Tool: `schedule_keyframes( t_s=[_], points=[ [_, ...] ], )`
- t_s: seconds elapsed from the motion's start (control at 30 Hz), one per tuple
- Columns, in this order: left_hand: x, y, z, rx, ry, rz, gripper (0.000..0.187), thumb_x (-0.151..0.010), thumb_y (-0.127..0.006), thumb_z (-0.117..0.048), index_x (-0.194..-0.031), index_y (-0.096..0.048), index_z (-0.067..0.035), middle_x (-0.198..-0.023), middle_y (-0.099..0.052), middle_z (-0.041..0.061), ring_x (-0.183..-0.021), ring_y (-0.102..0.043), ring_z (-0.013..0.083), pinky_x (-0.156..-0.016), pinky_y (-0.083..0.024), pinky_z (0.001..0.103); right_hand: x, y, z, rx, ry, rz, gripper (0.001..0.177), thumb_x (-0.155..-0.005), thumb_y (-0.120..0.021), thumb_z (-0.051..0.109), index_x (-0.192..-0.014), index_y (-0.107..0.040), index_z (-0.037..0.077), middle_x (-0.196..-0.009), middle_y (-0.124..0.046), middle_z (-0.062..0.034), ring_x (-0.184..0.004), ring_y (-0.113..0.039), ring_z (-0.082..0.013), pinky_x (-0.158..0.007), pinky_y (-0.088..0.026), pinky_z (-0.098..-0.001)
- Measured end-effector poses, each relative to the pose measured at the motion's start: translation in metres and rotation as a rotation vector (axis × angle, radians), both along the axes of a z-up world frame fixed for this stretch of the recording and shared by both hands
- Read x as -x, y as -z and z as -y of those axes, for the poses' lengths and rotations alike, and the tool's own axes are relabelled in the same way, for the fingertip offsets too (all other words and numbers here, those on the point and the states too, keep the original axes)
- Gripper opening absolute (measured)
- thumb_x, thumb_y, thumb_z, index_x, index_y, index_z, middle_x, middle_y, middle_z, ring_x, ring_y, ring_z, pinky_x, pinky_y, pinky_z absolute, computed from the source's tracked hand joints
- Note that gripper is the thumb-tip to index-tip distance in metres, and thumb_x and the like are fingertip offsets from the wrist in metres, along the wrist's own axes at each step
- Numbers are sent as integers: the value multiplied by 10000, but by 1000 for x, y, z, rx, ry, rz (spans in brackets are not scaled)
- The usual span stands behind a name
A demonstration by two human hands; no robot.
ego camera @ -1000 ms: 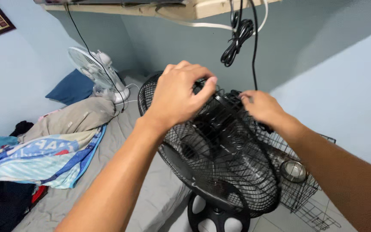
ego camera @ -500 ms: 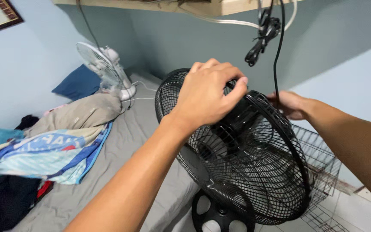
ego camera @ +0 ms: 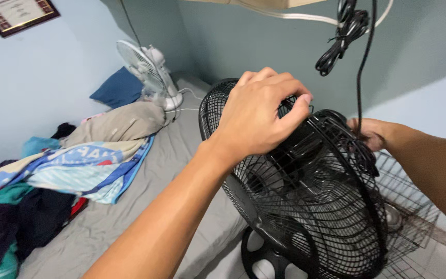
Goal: The person assembles a standing fan by attaching the front grille, securing the central hub, and plugging the power cord into a wall outlet. The person then adjusts the fan head and confirms the assembly is complete.
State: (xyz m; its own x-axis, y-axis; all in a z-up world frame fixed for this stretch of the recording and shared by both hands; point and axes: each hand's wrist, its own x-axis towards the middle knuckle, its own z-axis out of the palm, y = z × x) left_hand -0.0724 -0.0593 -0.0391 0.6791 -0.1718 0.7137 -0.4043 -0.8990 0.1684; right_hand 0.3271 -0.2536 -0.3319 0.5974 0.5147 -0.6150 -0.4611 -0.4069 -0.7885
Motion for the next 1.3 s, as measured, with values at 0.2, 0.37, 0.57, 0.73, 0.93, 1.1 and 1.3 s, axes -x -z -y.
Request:
schedule_keyframes(
  t_s=[0.2, 0.37, 0.57, 0.73, 0.93, 1.1, 1.3],
  points=[
    [-3, -5, 10, -65, -37, -61, 444, -925, -536, -480, -959, -783, -113, -978, -753, 28, -984, -634, 226, -906, -433, 419, -6, 20, 7, -120, -56, -136, 220, -942, -643, 233, -899, -687, 22, -729, -682, -46, -559, -632, -117, -485, -528, -265],
    [-15, -19, 25, -250, -90, -220, 753, -830, -482, -780, -954, -816, -117, -737, -746, 52, -912, -638, 257, -900, -427, 477, 0, 8, 6, -136, -233, -77, 141, -940, -619, 128, -976, -697, 17, -830, -730, -62, -637, -682, -103, -508, -545, -252],
    [-25, -37, 36, -326, -159, -435, 692, -828, -456, -713, -824, -804, -115, -559, -682, 99, -656, -698, 306, -965, -439, 479, 17, -19, -11, -63, -163, 1, 222, -992, -572, 188, -1044, -664, -7, -931, -723, -99, -735, -689, -142, -628, -569, -281],
    [-41, -47, 53, -353, -186, -660, 682, -802, -459, -694, -774, -787, -96, -679, -716, 136, -710, -717, 337, -827, -531, 465, 13, -27, -9, 74, -184, 431, 208, -1000, -537, 142, -1074, -708, 50, -946, -687, -34, -844, -610, -128, -754, -520, -339],
    [-49, -56, 69, -368, -240, -778, 653, -767, -499, -661, -806, -789, -78, -753, -747, 167, -755, -729, 360, -797, -569, 456, 0, -9, -16, 66, -284, 516, 196, -947, -592, 53, -1073, -742, 71, -932, -664, -13, -814, -580, -127, -704, -486, -341],
    [-49, -58, 73, -339, -248, -775, 587, -736, -543, -643, -932, -815, -161, -778, -763, 147, -804, -732, 355, -837, -558, 437, 0, -2, -13, -15, -198, 280, 176, -962, -629, 164, -1117, -711, 140, -948, -700, 28, -820, -607, -115, -655, -460, -321],
    [-50, -58, 75, -343, -243, -772, 535, -756, -561, -608, -920, -826, -173, -765, -759, 126, -782, -726, 354, -819, -562, 431, 4, 2, -15, -30, -145, 254, 275, -964, -632, 148, -1236, -659, 116, -943, -697, -12, -773, -610, -130, -611, -464, -329]
  ],
)
